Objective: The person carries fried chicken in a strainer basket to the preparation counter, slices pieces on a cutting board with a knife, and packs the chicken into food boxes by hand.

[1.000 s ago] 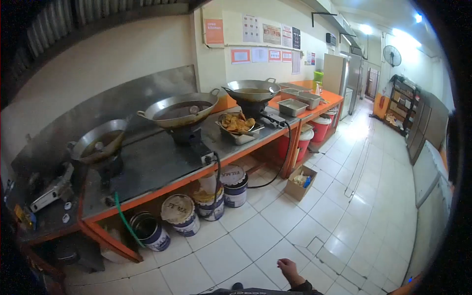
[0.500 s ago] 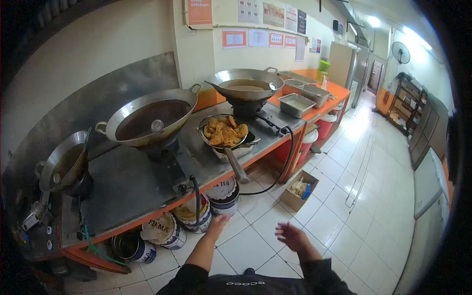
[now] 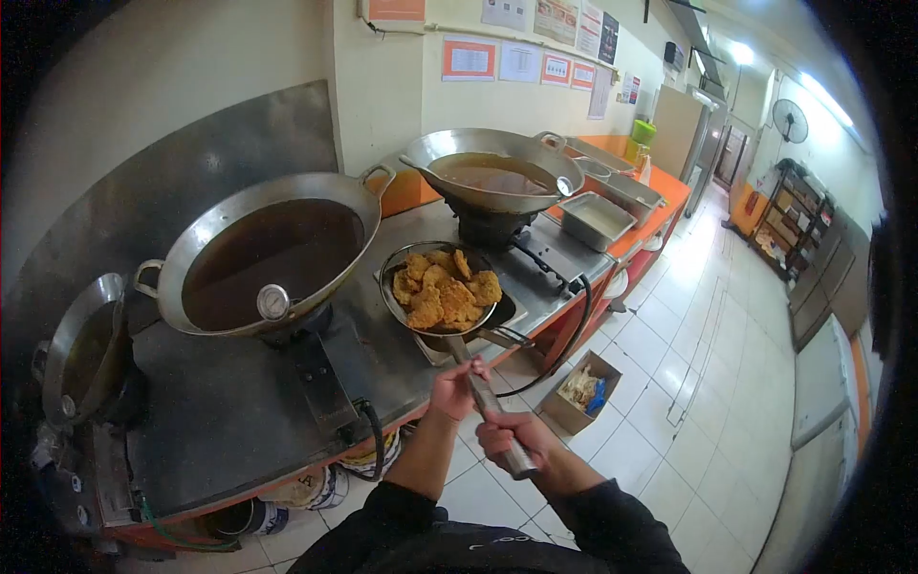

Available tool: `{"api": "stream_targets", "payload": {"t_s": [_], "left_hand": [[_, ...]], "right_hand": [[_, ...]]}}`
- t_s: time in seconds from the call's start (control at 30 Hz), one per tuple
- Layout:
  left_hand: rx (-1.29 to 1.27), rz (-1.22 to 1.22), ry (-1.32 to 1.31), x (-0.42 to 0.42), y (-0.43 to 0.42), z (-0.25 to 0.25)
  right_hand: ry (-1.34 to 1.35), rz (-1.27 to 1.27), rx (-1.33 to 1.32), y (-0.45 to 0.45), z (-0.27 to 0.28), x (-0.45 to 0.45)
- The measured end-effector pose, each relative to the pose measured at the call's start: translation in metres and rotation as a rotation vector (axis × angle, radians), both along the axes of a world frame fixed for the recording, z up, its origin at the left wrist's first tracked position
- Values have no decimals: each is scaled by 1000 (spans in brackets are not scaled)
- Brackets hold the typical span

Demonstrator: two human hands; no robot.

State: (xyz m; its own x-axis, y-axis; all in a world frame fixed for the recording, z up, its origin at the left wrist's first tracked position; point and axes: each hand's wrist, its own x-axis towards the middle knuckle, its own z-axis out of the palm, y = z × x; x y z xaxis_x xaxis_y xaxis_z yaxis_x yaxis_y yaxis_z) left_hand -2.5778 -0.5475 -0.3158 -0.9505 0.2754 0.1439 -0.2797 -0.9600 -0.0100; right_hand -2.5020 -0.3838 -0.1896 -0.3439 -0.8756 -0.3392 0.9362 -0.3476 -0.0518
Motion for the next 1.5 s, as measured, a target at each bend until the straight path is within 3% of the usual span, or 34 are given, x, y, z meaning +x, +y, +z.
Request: {"api": "stream_targets", "payload": {"t_s": [0.03,0.13,0.33,0.63,0.73,0.87,0.9,1.13,1.3,1.5], "left_hand": [[64,-90,44,-8,1,-3],[70,-52,-3,2,16,38],[-76,27,80,11,32,63],[-137,42,165,37,58,68],[-157,20,216,70,79,64],[-154,29,306,133,115,61],[-159,64,333,153,127,62],[-160,317,351,301,194,35],[-222,537,285,416,184,43],[-327,843,131,588,159,61]], "right_hand": [[-5,-14,13,3,10,-2],[-7,-32,34,12,40,-4],[89,-87,150,28,72,13],[141,-74,225,61,64,45],[278,2,392,90,61,75],[169,87,344,142,70,122],[213,164,267,162,61,130],[517,636,379,240,52,199],[662,962,455,210,72,259],[592,1164,189,164,59,369]]}}
